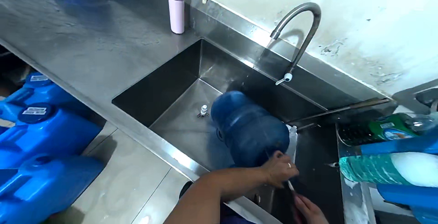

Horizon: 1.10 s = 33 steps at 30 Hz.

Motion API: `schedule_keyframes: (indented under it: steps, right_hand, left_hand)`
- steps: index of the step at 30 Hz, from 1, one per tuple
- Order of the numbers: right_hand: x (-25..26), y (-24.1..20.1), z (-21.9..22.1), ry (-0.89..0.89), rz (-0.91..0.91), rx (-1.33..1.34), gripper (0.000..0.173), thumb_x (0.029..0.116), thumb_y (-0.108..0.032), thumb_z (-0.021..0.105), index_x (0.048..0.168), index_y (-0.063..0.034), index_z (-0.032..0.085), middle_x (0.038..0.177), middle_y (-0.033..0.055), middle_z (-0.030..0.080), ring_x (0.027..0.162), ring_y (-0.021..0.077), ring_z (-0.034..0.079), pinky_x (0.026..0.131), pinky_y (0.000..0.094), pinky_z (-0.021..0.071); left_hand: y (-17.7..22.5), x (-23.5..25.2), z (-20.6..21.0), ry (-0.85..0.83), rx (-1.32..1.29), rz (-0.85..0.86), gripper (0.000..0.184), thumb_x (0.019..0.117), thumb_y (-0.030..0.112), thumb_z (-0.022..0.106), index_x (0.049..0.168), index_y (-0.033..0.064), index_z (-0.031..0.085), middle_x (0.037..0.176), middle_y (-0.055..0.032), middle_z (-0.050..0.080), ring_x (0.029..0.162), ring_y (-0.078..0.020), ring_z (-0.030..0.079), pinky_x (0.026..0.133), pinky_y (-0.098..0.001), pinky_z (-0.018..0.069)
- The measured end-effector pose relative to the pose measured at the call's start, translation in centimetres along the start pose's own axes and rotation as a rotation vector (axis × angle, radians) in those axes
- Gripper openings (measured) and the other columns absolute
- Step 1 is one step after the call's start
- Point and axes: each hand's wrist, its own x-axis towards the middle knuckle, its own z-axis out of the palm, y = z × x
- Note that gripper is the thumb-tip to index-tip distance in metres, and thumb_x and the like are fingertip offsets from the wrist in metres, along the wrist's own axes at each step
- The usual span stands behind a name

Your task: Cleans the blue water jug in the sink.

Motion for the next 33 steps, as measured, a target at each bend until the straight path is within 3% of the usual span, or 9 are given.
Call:
schedule_keyframes:
  steps: [4,8,12,17,21,25,28,30,33]
  right_hand:
    - [5.1,-2.4,3.0,-0.166,0.136,-0.336,0.035,0.1088,-0.012,0.043,0.138,0.006,0.039,0.084,0.0127,0.055,0.061,0.0186,0.056,0.061,0.0363,0.0517]
    - [6.5,-7.7,-3.3,-0.156,0.02,-0.939,0.038,0.1017,-0.015,0.058,0.133,0.0061,0.056,0.109,0.0313,0.068,0.099,0.0463,0.068,0.089,0.064,0.0528]
    - [3.2,-11.5,-0.1,-0.079,-0.017,-0.6,0.038,0.102,-0.018,0.064,0.128,0.0092,0.055,0.092,0.0196,0.061,0.072,0.0247,0.056,0.067,0.0437,0.0497]
    - [4.0,-6.7,1.8,-0.254,0.148,-0.568,0.032,0.0998,-0.01,0.059,0.127,0.004,0.051,0.082,0.0126,0.056,0.058,0.0201,0.054,0.057,0.0396,0.0504]
    - [2.9,-11.4,1.1,-0.16,-0.044,-0.555,0.037,0.0992,-0.008,0.061,0.131,0.0081,0.05,0.088,0.0175,0.058,0.068,0.0259,0.057,0.064,0.0434,0.0505]
    - [4.1,-6.2,2.2,-0.113,0.038,-0.952,0.047,0.0986,-0.012,0.061,0.141,0.0051,0.047,0.117,0.0311,0.068,0.111,0.0484,0.067,0.095,0.0652,0.0512]
    - [4.0,-8.8,-0.5,-0.177,-0.032,-0.869,0.04,0.0978,-0.01,0.063,0.133,0.0066,0.054,0.109,0.03,0.067,0.102,0.0448,0.067,0.09,0.0619,0.052]
    - [2.9,-8.6,0.4,-0.127,-0.032,-0.534,0.036,0.0999,-0.007,0.061,0.131,0.0103,0.053,0.096,0.0225,0.062,0.077,0.029,0.06,0.072,0.0464,0.0514]
    - [3.1,-5.4,5.0,-0.104,0.073,-0.335,0.036,0.0974,-0.004,0.059,0.13,0.0081,0.048,0.084,0.0135,0.056,0.062,0.0183,0.055,0.059,0.0366,0.0499]
  left_hand:
    - [-3.7,-0.9,-2.3,-0.225,0.002,-0.099,0.056,0.0603,-0.006,0.088,0.114,-0.0012,0.071,0.114,-0.02,0.071,0.122,-0.0441,0.059,0.105,-0.062,0.0413]
    - [-3.3,1.1,-3.5,-0.284,-0.005,-0.19,0.056,0.0691,-0.004,0.085,0.122,0.0022,0.069,0.122,-0.0201,0.068,0.128,-0.0422,0.054,0.116,-0.0622,0.0302]
    - [-3.2,1.1,-4.5,0.193,0.035,-0.143,0.047,0.0668,-0.004,0.085,0.112,-0.0041,0.073,0.112,-0.024,0.072,0.116,-0.0451,0.065,0.11,-0.0697,0.0366]
    - [-2.7,0.3,-5.1,-0.587,0.037,-0.211,0.057,0.0757,-0.001,0.084,0.129,0.0008,0.064,0.124,-0.0251,0.065,0.127,-0.0449,0.055,0.121,-0.0691,0.017]
    - [-3.2,0.2,-6.5,0.172,0.016,-0.151,0.055,0.0557,-0.003,0.09,0.108,-0.0037,0.074,0.111,-0.0255,0.072,0.115,-0.0453,0.066,0.109,-0.0672,0.0379]
    - [-3.4,0.7,-5.1,-0.545,0.065,-0.096,0.059,0.0698,-0.003,0.085,0.126,0.0014,0.066,0.118,-0.0257,0.067,0.118,-0.0445,0.061,0.111,-0.06,0.0375]
    - [-2.8,0.7,-5.1,-0.425,-0.02,-0.179,0.06,0.0665,-0.004,0.087,0.123,0.0016,0.068,0.12,-0.0254,0.068,0.124,-0.0452,0.059,0.119,-0.0697,0.0214]
    - [-3.6,0.9,-5.1,-0.151,-0.013,-0.129,0.055,0.0618,-0.003,0.088,0.114,-0.0017,0.071,0.114,-0.0256,0.07,0.117,-0.0455,0.063,0.113,-0.0686,0.0321]
    - [-3.9,0.5,-5.3,-0.598,0.077,-0.114,0.055,0.0729,0.0,0.084,0.125,-0.002,0.065,0.119,-0.0278,0.066,0.119,-0.0463,0.06,0.109,-0.0623,0.038]
